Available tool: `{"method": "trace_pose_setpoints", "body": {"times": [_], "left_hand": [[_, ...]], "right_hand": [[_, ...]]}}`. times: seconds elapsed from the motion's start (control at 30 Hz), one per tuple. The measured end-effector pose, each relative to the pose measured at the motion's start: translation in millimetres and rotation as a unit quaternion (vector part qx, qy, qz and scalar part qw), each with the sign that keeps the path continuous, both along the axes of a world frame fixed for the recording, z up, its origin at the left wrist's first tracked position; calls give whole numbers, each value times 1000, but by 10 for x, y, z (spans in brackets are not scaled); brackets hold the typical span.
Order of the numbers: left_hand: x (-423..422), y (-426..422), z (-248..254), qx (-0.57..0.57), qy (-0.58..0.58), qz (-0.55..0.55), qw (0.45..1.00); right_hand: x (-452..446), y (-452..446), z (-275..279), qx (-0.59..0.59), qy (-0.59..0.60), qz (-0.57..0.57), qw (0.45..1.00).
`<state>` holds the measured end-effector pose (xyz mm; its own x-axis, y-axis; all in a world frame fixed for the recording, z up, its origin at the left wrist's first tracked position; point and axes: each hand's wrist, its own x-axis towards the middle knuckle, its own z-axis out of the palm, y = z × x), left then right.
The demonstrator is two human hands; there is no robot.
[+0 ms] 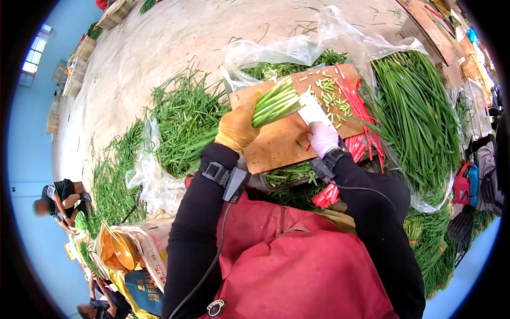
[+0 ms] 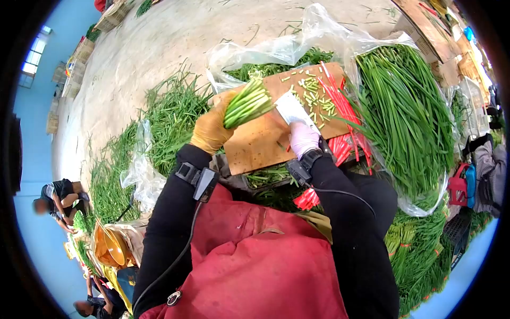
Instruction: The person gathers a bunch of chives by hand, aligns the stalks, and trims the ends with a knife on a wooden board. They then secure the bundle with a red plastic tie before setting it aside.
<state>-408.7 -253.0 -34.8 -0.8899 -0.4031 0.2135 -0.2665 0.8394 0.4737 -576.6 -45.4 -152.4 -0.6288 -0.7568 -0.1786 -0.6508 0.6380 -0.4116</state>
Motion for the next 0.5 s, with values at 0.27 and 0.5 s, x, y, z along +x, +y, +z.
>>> {"method": "trace_pose_setpoints", "body": {"times": [0.27,0.5], "left_hand": [[-512,-91,-587,-84,-25,-59,994],[-652,173,-874,-30,-276,0,961]], "right_hand": [[27,-113,-337,-122,-557,-194,798],[141,-61,-241,-121,-614,-251,739]]}}
